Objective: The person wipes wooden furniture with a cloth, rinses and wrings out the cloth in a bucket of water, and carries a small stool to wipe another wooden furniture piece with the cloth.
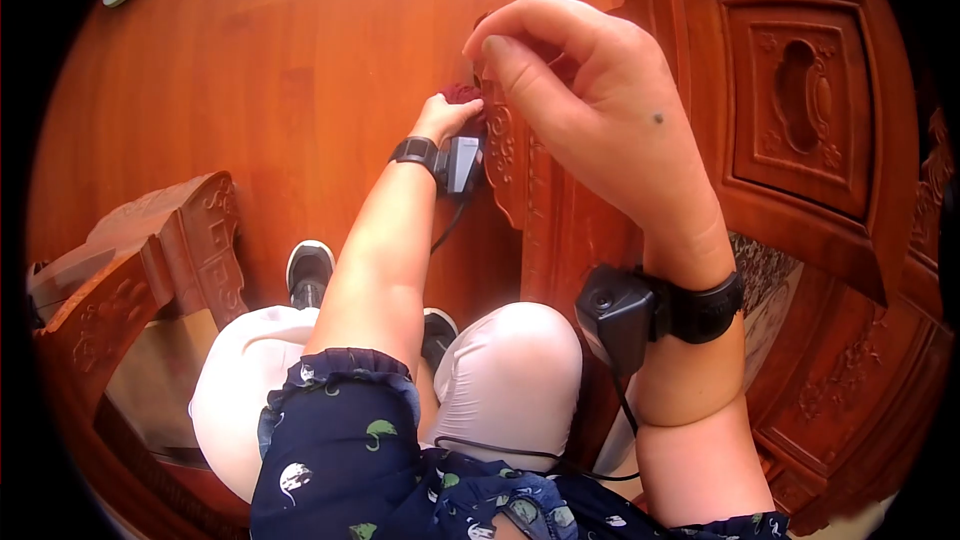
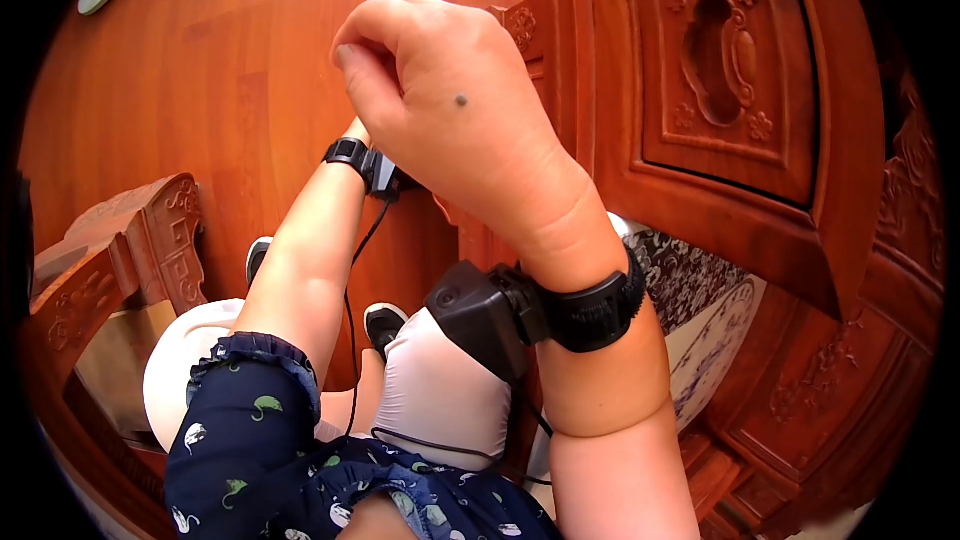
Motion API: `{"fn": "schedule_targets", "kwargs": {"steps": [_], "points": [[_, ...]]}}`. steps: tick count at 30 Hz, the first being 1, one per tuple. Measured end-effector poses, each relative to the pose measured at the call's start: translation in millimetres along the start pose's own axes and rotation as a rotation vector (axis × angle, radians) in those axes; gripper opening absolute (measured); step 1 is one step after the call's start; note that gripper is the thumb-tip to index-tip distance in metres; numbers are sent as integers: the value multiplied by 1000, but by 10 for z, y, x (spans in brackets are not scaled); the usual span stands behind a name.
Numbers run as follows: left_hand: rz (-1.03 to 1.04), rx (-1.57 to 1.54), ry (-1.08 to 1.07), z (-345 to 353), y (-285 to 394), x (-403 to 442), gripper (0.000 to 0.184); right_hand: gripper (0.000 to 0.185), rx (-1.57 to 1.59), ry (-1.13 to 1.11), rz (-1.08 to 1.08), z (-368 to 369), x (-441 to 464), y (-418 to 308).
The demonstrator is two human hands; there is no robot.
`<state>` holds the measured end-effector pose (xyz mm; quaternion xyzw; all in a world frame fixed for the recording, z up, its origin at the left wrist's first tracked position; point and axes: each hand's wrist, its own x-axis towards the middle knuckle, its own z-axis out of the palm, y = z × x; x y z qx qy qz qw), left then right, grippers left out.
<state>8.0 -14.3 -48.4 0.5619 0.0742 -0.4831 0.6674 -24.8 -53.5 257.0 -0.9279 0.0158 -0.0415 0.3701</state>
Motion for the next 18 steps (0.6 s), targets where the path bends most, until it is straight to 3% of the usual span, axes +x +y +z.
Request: {"fn": "schedule_targets", "kwargs": {"steps": [5,7,10,16,18], "points": [[0,14,13,-34,141,-181,39,9,87,63,-9,71,7,-3],[-141,406,-24,-55,215,-159,38,9,22,-16,7,25,-3,-39],[-198,442,-44,-25,57,-50,40,10,20,-12,-25,20,-6,-18],[-383,244,-106,-1,132,-218,35,9,-13,-15,-9,-1,-14,-11],[-263,134,-365,-132,-175,-53,31,9,-30,-5,-18,-7,-27,10]]}}
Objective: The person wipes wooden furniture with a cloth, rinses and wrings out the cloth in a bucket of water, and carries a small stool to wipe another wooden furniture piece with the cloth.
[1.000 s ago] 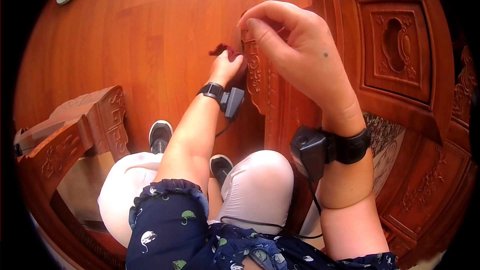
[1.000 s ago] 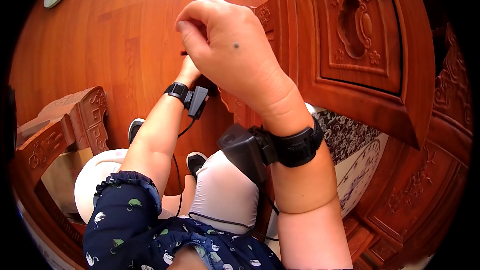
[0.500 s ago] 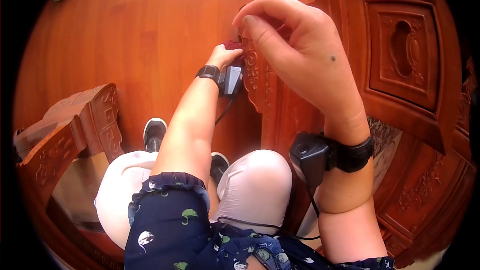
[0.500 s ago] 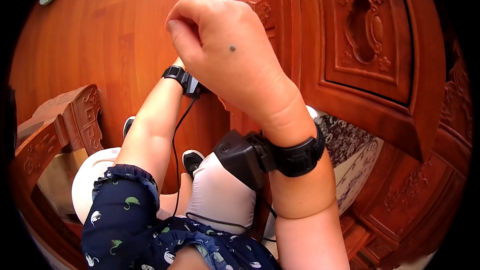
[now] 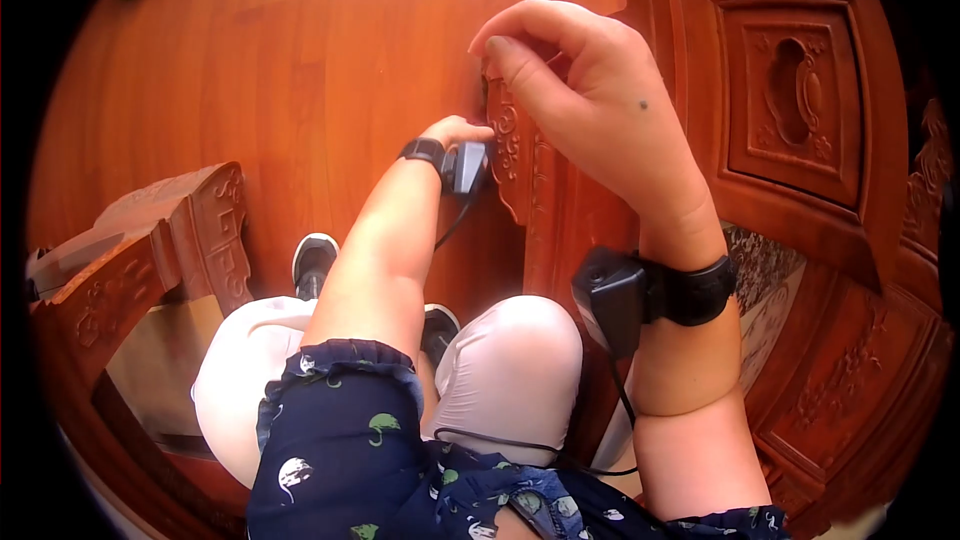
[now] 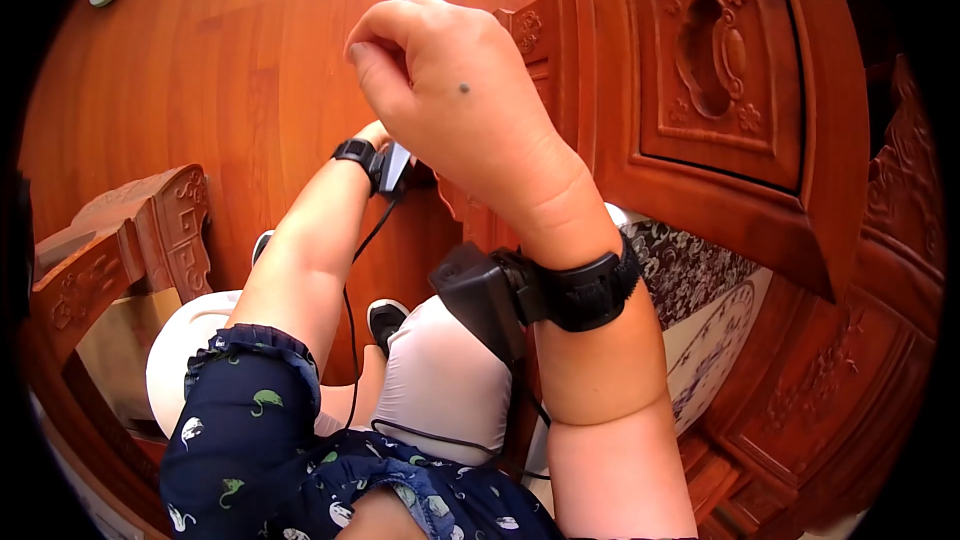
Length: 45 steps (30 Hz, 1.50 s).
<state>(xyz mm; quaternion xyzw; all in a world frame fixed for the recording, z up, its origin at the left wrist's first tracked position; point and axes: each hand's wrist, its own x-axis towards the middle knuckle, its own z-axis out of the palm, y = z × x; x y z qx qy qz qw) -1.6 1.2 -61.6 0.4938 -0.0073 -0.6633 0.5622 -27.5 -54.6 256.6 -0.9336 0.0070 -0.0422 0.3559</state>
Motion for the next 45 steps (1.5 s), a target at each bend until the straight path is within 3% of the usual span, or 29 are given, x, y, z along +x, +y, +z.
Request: {"fn": "schedule_targets", "kwargs": {"steps": [1,2,4,5,6,8,9,14,16,23,28,32,35,37,42,45], "points": [[-51,276,177,65,53,-48,27,9,-13,6,-9,5,11,9],[34,202,134,11,-87,-24,28,9,-10,12,-7,0,17,19],[-32,386,291,24,-182,-107,30,9,-8,17,-10,-3,9,43],[65,448,303,-41,-353,-18,44,9,-4,21,-8,2,4,47],[63,452,302,-5,-354,-76,44,9,-13,21,-11,7,-3,47],[391,354,443,95,-325,-242,61,9,-23,21,-17,8,-7,30],[250,552,485,98,-239,-268,69,9,-36,11,-9,4,-6,18],[259,743,576,377,-146,-426,60,9,-36,-6,-15,11,-17,47],[382,732,591,454,-86,-562,53,10,-27,-16,-4,11,-14,49],[517,836,552,479,-28,-734,30,10,-26,-30,-21,12,-16,51],[702,1297,558,428,-4,-761,14,11,-7,-25,-17,14,-21,44],[736,1509,463,359,62,-775,12,12,-41,-32,-18,-2,-39,46],[629,1694,349,334,139,-799,15,13,-29,-26,-4,-4,-34,25],[802,1861,258,238,4,-758,20,14,-39,-11,2,14,-20,8],[713,1919,193,196,-182,-871,28,15,-65,0,-41,27,-13,49],[720,1746,148,179,-191,-918,26,16,-89,-5,-48,28,-32,42]]}}
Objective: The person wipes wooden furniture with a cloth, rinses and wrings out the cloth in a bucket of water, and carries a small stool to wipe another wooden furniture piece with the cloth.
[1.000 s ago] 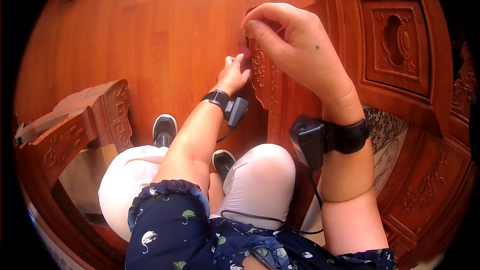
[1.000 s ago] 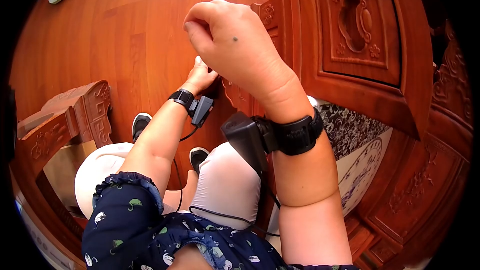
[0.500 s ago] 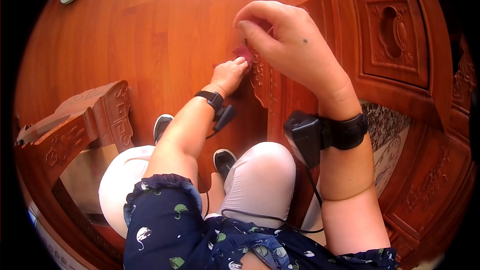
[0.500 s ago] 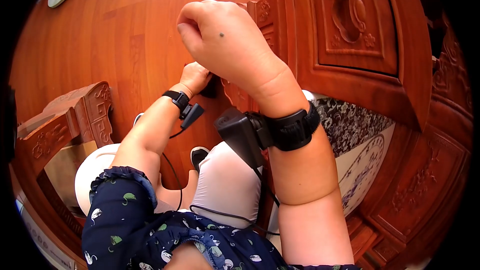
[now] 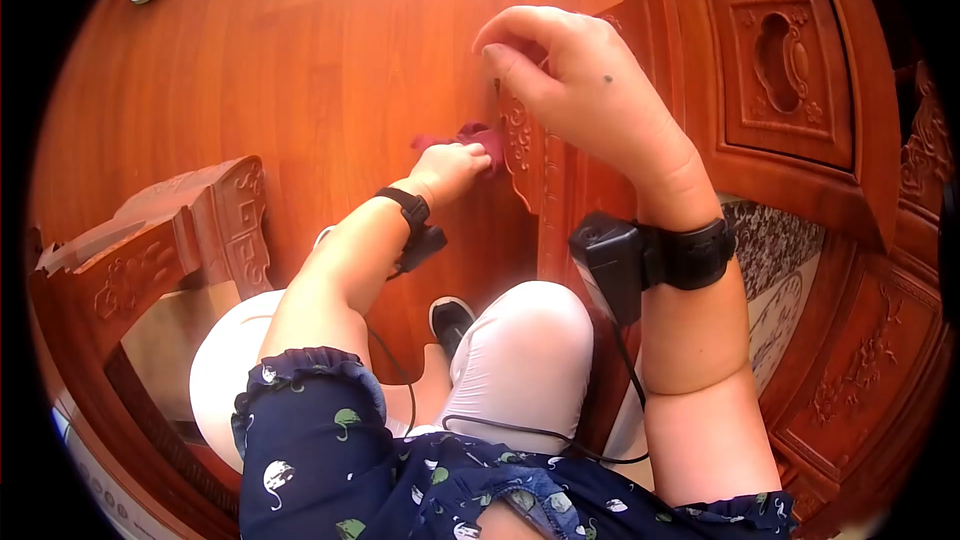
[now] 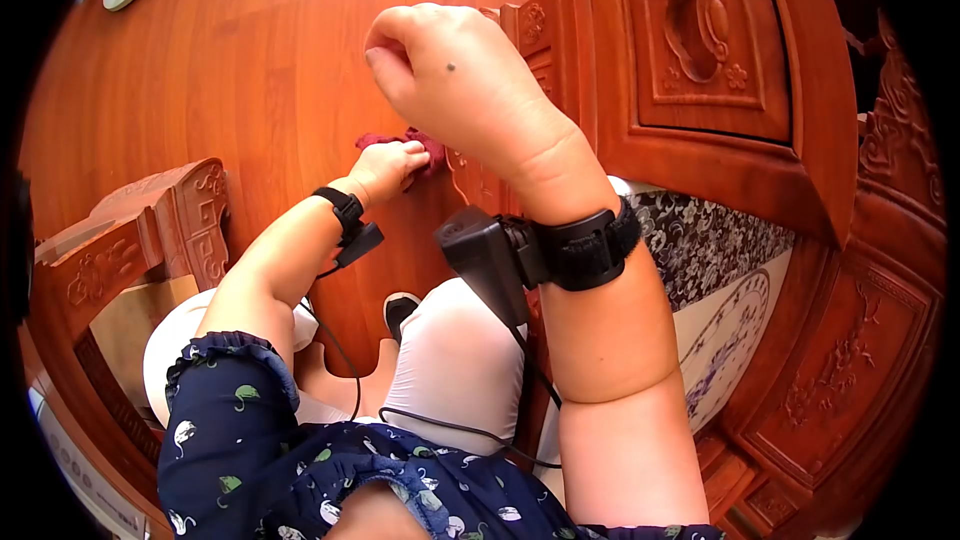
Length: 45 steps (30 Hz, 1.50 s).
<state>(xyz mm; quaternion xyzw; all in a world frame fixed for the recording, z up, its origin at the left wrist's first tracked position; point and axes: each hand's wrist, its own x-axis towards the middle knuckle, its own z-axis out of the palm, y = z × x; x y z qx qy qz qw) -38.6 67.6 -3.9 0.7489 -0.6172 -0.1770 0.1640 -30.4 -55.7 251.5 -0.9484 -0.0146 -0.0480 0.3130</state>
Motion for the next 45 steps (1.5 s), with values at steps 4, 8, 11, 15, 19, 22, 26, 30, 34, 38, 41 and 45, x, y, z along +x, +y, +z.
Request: {"fn": "schedule_targets", "kwargs": {"steps": [4,8,11,15,19,22,26,30,34,38,41,45], "points": [[-333,-446,353,-32,113,61,30,16,-6,-21,26,-1,8,-4],[-406,-602,497,-17,199,195,35,14,-31,-66,26,-21,0,5],[-414,-646,460,-27,228,255,36,13,13,-77,43,-12,-3,13],[-538,-734,323,-8,292,310,40,15,4,-66,40,-12,8,-6],[-530,-1071,405,425,224,449,44,14,-42,-72,6,-20,2,2],[-567,-1367,298,144,305,429,45,14,-14,-77,20,-23,-5,-5],[-609,-1730,160,-175,259,412,39,14,-8,-93,45,-25,-7,-13],[-636,-2022,66,-32,103,480,34,14,-12,-99,33,-34,-4,-7],[-614,-2209,79,387,-12,587,34,13,15,-106,39,-35,-9,-2],[-660,-2297,45,220,80,504,36,13,-45,-82,-18,-28,-3,3],[-640,-2103,21,-28,205,409,41,13,-33,-93,6,-33,-13,5],[-729,-1718,266,94,162,344,43,12,-51,-84,1,-30,-19,8]]}}
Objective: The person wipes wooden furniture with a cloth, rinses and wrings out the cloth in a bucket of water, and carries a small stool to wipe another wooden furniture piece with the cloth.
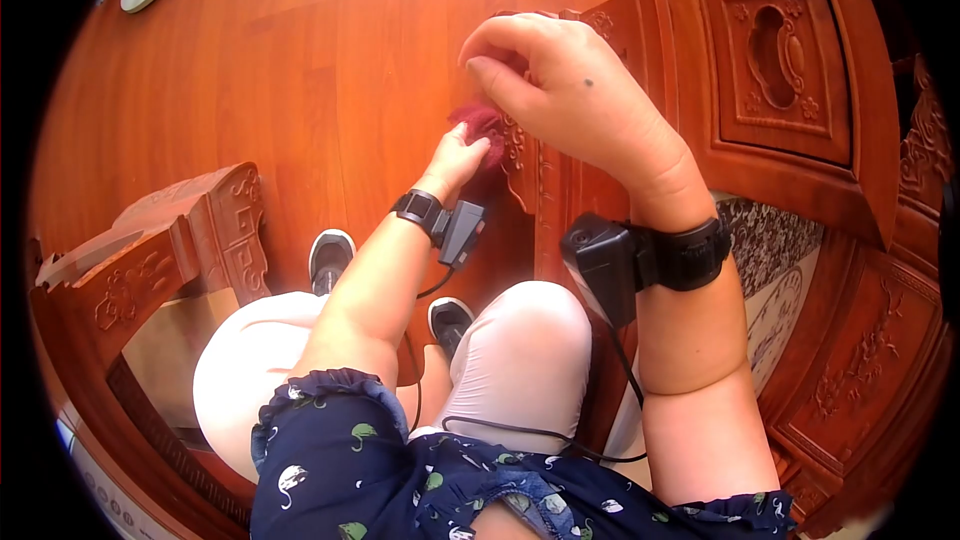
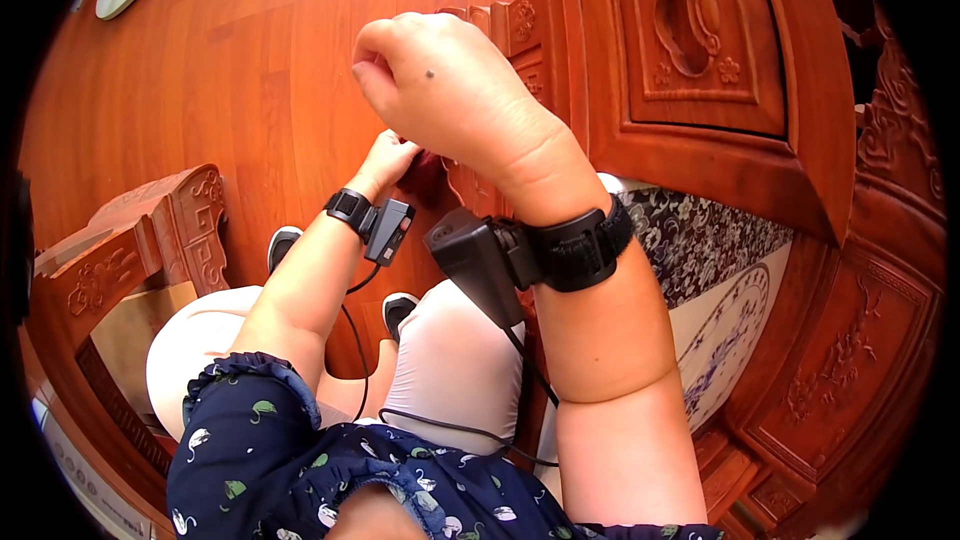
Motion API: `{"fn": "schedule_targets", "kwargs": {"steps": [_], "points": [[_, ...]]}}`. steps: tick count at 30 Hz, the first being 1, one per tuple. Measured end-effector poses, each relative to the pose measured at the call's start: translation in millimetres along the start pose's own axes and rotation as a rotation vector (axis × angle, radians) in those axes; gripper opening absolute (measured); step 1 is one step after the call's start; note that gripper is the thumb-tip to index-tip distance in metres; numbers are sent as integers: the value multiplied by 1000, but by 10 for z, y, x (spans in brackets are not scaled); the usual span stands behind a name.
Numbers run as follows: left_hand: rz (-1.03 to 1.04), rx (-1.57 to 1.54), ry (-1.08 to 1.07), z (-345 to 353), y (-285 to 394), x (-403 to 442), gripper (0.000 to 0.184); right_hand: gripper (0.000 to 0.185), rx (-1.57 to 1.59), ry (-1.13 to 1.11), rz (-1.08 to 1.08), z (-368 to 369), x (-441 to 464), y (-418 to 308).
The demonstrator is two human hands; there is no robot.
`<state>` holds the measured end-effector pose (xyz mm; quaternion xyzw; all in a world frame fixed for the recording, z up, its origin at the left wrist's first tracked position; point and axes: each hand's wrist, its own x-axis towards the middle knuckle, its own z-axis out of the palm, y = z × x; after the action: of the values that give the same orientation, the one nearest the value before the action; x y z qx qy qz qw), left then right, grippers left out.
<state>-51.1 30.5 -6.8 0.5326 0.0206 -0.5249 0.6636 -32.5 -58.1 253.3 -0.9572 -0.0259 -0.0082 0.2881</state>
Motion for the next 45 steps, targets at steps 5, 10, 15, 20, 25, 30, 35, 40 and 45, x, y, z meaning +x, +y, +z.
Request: {"fn": "schedule_targets", "kwargs": {"steps": [5,10,15,20,25,30,35,40,45], "points": [[268,364,38,-80,-122,95,37,12,-5,-17,-1,-1,-1,6],[349,1175,147,83,311,-186,16,12,25,-29,26,13,0,1],[471,1294,126,6,287,-154,13,13,-4,-63,19,18,8,15],[373,1141,120,106,91,-35,19,14,28,-79,40,5,-2,-2],[32,104,-110,169,422,-245,37,14,13,-86,37,-5,-9,-11],[-82,38,-114,-166,266,95,41,14,-25,-54,-9,24,-16,29],[23,73,-173,-117,245,183,40,13,-5,-98,26,21,-2,12],[407,525,139,19,418,166,34,14,-25,-102,26,14,-4,2],[114,441,107,113,619,200,30,13,-23,-111,50,2,7,-36]]}}
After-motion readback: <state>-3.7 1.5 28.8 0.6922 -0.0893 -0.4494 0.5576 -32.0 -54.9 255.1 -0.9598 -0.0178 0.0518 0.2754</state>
